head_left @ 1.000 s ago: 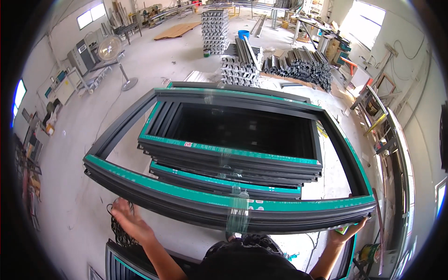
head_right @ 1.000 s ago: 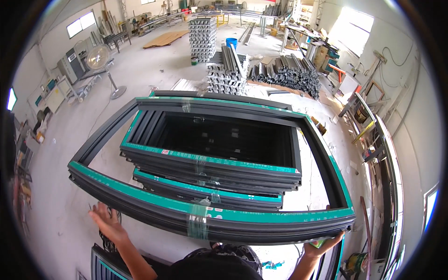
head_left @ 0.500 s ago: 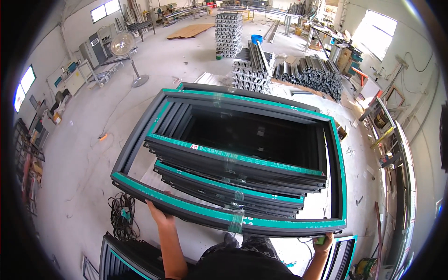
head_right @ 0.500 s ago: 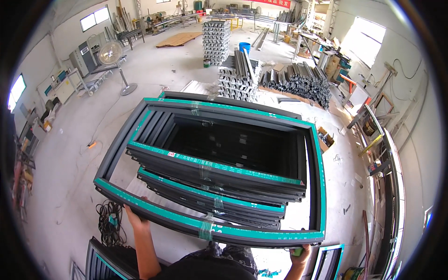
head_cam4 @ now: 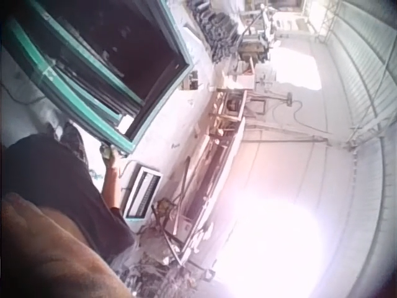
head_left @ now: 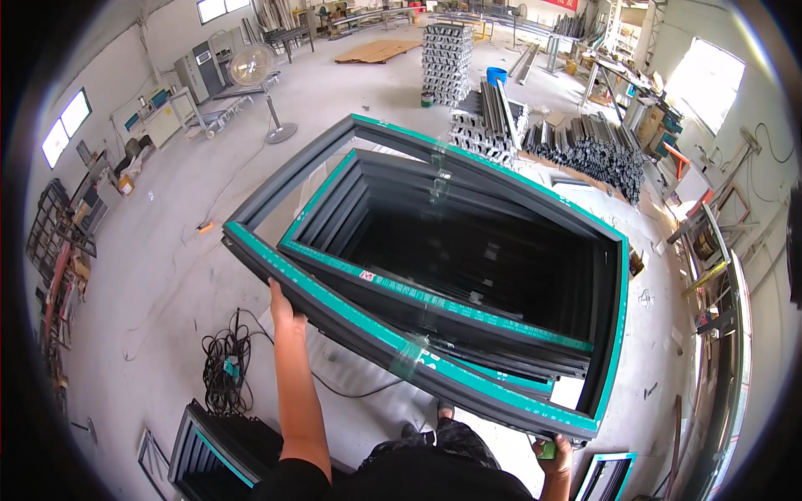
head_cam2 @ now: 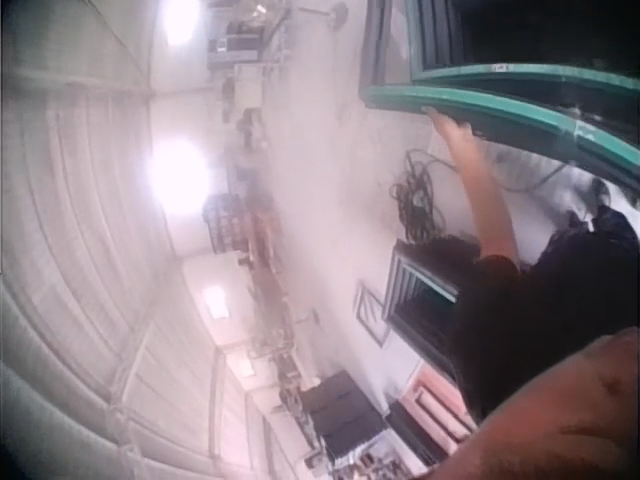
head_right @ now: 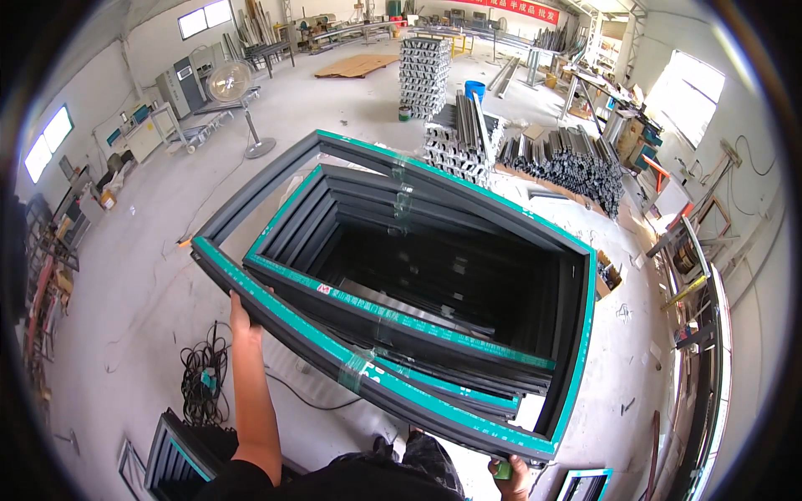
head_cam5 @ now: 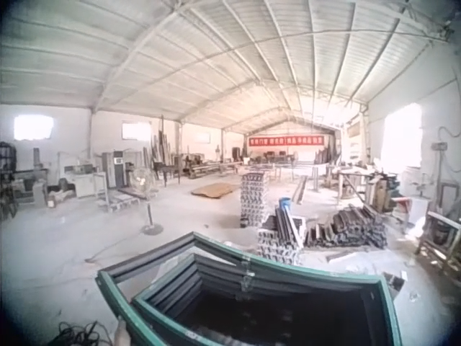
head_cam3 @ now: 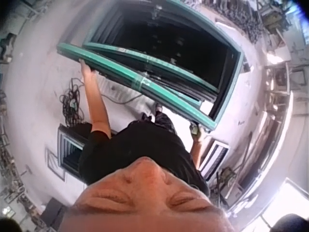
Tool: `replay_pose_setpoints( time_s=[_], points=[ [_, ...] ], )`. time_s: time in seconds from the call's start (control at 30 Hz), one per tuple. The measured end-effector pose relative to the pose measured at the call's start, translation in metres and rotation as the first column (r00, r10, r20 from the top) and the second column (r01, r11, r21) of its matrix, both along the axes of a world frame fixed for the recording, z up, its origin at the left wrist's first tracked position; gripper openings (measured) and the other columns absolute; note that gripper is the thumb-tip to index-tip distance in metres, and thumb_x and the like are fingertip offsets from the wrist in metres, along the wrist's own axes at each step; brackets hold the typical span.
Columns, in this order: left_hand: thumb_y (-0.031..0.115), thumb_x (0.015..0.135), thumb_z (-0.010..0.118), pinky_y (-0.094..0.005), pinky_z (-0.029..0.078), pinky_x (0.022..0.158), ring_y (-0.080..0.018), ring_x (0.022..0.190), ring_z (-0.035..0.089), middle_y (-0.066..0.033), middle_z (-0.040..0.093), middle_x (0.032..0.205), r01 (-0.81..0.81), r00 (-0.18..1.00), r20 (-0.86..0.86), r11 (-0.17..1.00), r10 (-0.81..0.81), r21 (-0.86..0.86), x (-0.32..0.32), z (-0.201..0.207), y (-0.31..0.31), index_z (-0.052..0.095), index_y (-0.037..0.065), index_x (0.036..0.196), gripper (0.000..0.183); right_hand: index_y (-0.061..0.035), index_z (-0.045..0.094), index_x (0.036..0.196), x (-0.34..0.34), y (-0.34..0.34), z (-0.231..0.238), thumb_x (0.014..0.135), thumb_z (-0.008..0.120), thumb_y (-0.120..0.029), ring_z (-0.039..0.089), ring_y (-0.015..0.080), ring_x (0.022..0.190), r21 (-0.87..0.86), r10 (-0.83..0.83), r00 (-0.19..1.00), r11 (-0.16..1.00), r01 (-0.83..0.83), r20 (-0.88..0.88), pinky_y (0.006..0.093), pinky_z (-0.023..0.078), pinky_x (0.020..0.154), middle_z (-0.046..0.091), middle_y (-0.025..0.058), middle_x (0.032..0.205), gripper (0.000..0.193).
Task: The person operates a console and a motorized saw to cut metal strips, then measures the dimensions of a stack of window frames using a tape measure and secures one frame with adhesive tape.
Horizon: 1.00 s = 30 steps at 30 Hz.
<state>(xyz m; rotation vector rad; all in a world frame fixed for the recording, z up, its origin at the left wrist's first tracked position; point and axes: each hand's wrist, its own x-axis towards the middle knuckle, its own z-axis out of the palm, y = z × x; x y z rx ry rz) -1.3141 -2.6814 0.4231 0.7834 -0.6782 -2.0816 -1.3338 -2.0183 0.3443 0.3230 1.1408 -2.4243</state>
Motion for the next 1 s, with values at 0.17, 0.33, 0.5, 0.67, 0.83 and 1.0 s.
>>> replay_pose_setpoints(
  time_s=[0.17, 0.33, 0.5, 0.67, 0.83, 1.0],
  points=[
    [0.055, 0.102, 0.044, -0.0437, 0.056, 0.087, -0.0273, 0.109, 0.064, -0.0094, 0.063, 0.125, 0.044, 0.934, 0.355, 0.999, -0.05, 0.026, -0.033, -0.005, -0.047, 0.055, 0.004, 0.126, 0.057, -0.0102, 0.062, 0.114, -0.008, -0.032, 0.027, 0.083, 0.079, -0.03, 0.06, 0.0197, 0.08, 0.039, 0.06, 0.998, 0.997, -0.061, 0.023, 0.0326, 0.045, 0.057, 0.066, 0.0047, 0.095, 0.041],
    [0.047, 0.105, 0.038, -0.0436, 0.065, 0.064, -0.0341, 0.074, 0.072, -0.0247, 0.068, 0.087, 0.466, 0.72, 0.642, 0.869, -0.263, -0.166, -0.032, -0.008, -0.041, 0.054, -0.008, 0.109, 0.058, -0.0113, 0.059, 0.119, -0.019, -0.058, 0.043, 0.083, 0.078, -0.029, 0.059, 0.0209, 0.083, 0.014, 0.123, 0.991, 0.992, -0.124, 0.044, 0.0329, 0.046, 0.061, 0.065, 0.0045, 0.105, 0.045],
    [0.042, 0.1, 0.052, -0.0408, 0.065, 0.067, -0.0332, 0.075, 0.073, -0.0246, 0.069, 0.088, 0.45, 0.763, 0.551, 0.889, -0.336, -0.081, -0.012, -0.027, 0.03, 0.055, -0.009, 0.111, 0.053, -0.0086, 0.057, 0.117, -0.019, -0.081, 0.021, 0.089, 0.073, -0.034, 0.06, 0.0231, 0.082, -0.051, 0.209, 0.975, 0.977, -0.206, 0.071, 0.0353, 0.047, 0.062, 0.064, 0.0088, 0.097, 0.041],
    [0.037, 0.098, 0.058, -0.045, 0.063, 0.078, -0.0341, 0.086, 0.072, -0.023, 0.069, 0.095, 0.62, 0.683, 0.458, 0.783, -0.569, 0.047, 0.0, -0.066, 0.098, 0.056, -0.003, 0.116, 0.044, -0.006, 0.058, 0.116, -0.029, -0.087, 0.01, 0.088, 0.073, -0.036, 0.062, 0.0216, 0.075, 0.046, 0.107, 0.993, 0.993, -0.109, 0.043, 0.0344, 0.047, 0.057, 0.064, 0.0114, 0.089, 0.043],
    [0.033, 0.099, 0.06, -0.0397, 0.062, 0.076, -0.0263, 0.082, 0.073, -0.0164, 0.071, 0.093, 0.721, 0.548, 0.479, 0.678, -0.685, 0.144, 0.008, -0.122, 0.167, 0.06, 0.002, 0.111, 0.034, -0.0075, 0.06, 0.113, -0.049, -0.085, -0.002, 0.086, 0.075, -0.027, 0.058, 0.0201, 0.079, -0.055, 0.063, 0.997, 0.997, -0.06, 0.048, 0.0331, 0.046, 0.059, 0.065, 0.0078, 0.098, 0.037],
    [0.034, 0.097, 0.066, -0.0364, 0.061, 0.073, -0.0244, 0.08, 0.073, -0.0127, 0.072, 0.094, 0.809, 0.417, 0.518, 0.565, -0.747, 0.164, 0.056, -0.206, 0.215, 0.061, 0.007, 0.114, 0.032, -0.0142, 0.044, 0.147, -0.03, -0.099, 0.011, 0.077, 0.083, -0.041, 0.061, 0.0204, 0.083, 0.184, 0.659, 0.748, 0.729, -0.66, 0.076, 0.0359, 0.051, 0.064, 0.064, 0.0125, 0.111, 0.085]
  ],
)
